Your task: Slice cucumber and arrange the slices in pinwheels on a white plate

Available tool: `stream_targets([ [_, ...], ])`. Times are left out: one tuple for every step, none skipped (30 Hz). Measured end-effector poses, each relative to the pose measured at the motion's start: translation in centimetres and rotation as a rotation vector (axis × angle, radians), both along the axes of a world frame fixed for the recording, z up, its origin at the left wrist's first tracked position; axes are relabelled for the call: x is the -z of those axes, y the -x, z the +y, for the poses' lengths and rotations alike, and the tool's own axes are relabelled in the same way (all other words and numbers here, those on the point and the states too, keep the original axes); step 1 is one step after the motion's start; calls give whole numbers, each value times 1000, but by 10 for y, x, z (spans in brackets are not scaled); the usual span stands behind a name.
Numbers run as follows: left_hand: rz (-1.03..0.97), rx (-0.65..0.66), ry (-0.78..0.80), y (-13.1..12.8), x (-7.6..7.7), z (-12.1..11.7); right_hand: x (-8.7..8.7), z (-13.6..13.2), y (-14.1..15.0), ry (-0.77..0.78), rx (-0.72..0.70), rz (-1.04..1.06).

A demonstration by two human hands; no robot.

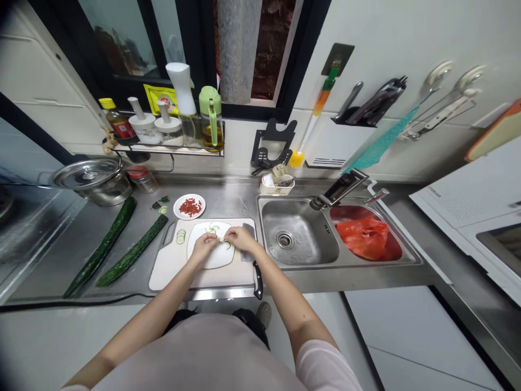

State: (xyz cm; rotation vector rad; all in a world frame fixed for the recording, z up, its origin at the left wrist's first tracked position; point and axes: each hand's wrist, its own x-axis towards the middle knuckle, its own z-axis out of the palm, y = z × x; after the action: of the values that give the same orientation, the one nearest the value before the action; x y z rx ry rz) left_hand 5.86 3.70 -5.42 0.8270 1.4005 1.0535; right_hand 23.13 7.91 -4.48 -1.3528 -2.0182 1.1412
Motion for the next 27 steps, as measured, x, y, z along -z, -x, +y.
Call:
stream_targets([
  [28,7,11,0,6,1,3,1,-1,-5,-9,-38],
  [56,14,19,-1,12,3,5,1,-1,-10,-17,-71],
  [83,22,27,0,17,4,6,1,-1,-14,-23,-100],
  [108,29,33,0,21,4,6,0,0,-18,-28,-127],
  [138,38,38,1,25,5,6,-1,1,-22,-27,-152],
  [170,48,42,2,28,6,5,-2,2,-26,-22,-177],
  [202,58,45,3,30,7,5,-2,2,-29,-15,-202],
  [234,67,47,4,32,9,3,-3,3,-33,-8,-226],
  [265,75,48,5,33,10,2,-4,4,-37,-3,-249],
  [295,83,49,5,34,11,1,-4,5,-41,-2,-269],
  [321,89,48,5,34,11,1,-5,5,-46,-4,-289],
  [343,93,48,5,34,12,0,-5,6,-51,-9,-307],
  [366,98,45,5,33,12,0,-4,7,-58,-13,-326],
  [395,109,35,5,32,12,0,-4,8,-65,-17,-348],
  [432,129,15,5,30,12,0,-4,8,-73,-21,-372],
  [473,155,-15,5,29,11,1,-4,9,-79,-23,-399],
  [517,185,-52,4,28,10,2,-3,10,-86,-23,-426],
  [560,216,-91,4,26,9,2,-3,10,-92,-22,-453],
  [599,243,-125,3,25,8,3,-3,11,-97,-20,-477],
  [631,264,-148,3,24,8,4,-4,11,-100,-15,-498],
  [662,281,-164,2,24,7,5,-4,12,-102,-10,-515],
  [695,296,-173,2,24,6,6,-5,12,-101,-4,-527],
  [726,313,-176,1,23,6,6,-5,12,-99,2,-536],
  [759,328,-175,1,23,6,7,-6,12,-95,7,-541],
  [794,344,-169,0,23,6,7,-6,11,-91,10,-543],
  [829,360,-160,0,23,6,7,-7,11,-87,10,-545],
  [865,373,-149,0,22,5,7,-7,11,-84,8,-549],
])
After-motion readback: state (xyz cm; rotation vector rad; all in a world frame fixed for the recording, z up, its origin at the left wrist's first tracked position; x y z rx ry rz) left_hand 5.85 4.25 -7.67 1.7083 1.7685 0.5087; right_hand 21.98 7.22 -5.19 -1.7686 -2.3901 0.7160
